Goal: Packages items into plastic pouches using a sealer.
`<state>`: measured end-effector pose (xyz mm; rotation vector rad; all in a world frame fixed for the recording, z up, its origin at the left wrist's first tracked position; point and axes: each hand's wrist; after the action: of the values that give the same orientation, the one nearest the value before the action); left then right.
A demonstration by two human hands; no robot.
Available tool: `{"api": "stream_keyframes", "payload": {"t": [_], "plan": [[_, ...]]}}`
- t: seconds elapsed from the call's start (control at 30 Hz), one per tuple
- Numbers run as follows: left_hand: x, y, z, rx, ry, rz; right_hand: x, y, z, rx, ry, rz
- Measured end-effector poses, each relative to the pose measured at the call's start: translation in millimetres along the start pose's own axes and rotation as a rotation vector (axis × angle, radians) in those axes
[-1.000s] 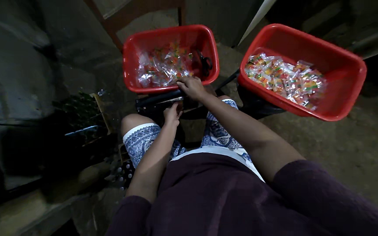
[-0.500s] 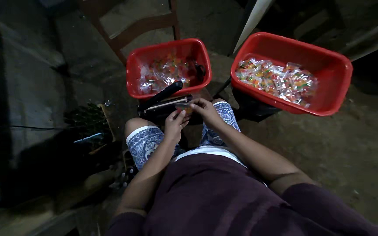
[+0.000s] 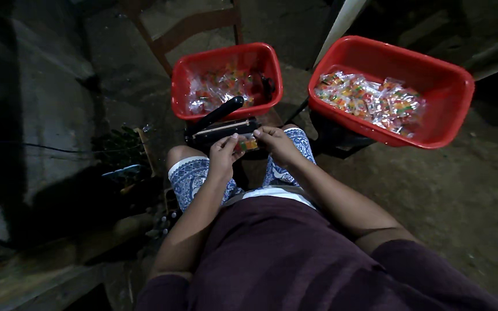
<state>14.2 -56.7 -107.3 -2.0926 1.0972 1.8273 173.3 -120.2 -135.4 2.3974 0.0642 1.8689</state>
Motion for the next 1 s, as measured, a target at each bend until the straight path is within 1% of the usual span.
{"api": "stream_keyframes", "payload": {"t": [0.1,0.2,0.3,0.37,0.43,0.5,0.57,0.63,0.67,0.7,0.77,0.83,0.93,1.0], "plan": [[-2.1,1.4,-1.0,0.013,0.006,-0.01,1.2,0.7,1.8,-0.009,0.018,0.03],[0.3,2.4,2.1,0.071,-0.001,-0.037,2.3,0.3,0.6,-0.038,0.017,0.034],[8.7,-0.9,5.5,0.105,0.006,-0.016,0.5,-3.1,0.5,-0.068,-0.01,0.022],[15.9,-4.7,3.7,0.06,0.077,0.022,-6.8,-8.8,0.7,-0.076,-0.023,0.0],[25.2,-14.5,2.9,-0.021,0.184,0.077,-19.1,-21.0,2.5,-0.087,0.01,-0.028],[38.2,-33.1,8.0,-0.104,0.282,0.134,-29.0,-40.4,9.3,-0.154,0.163,-0.032],[52.3,-57.7,18.7,-0.194,0.326,0.187,-24.6,-63.5,23.3,-0.214,0.38,0.02],[64.2,-80.8,29.8,-0.262,0.305,0.21,-6.1,-89.1,32.0,-0.252,0.614,0.148],[69.3,-90.5,33.4,-0.284,0.268,0.21,5.9,-101.0,33.0,-0.235,0.733,0.191],[74.0,-99.2,35.6,-0.303,0.23,0.211,18.1,-112.0,31.5,-0.183,0.842,0.195],[80.9,-111.5,36.7,-0.322,0.169,0.218,31.9,-132.7,27.1,-0.012,1.045,0.071],[89.0,-120.1,38.0,-0.333,0.141,0.222,22.9,-151.4,26.2,0.132,1.192,-0.093],[96.3,-126.5,40.8,-0.345,0.102,0.235,-12.2,-165.8,33.6,0.186,1.272,-0.227],[97.2,-128.3,42.0,-0.335,0.077,0.24,-31.2,-164.5,37.9,0.167,1.263,-0.248]]}}
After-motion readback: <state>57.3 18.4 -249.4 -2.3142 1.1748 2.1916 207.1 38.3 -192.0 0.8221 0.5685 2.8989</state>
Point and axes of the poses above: each hand's wrist, its own y-axis away from the middle knuckle, its own z-axis out of the back of the hand, x = y × z, and after that the axes turned 12 degrees about x, right-handed
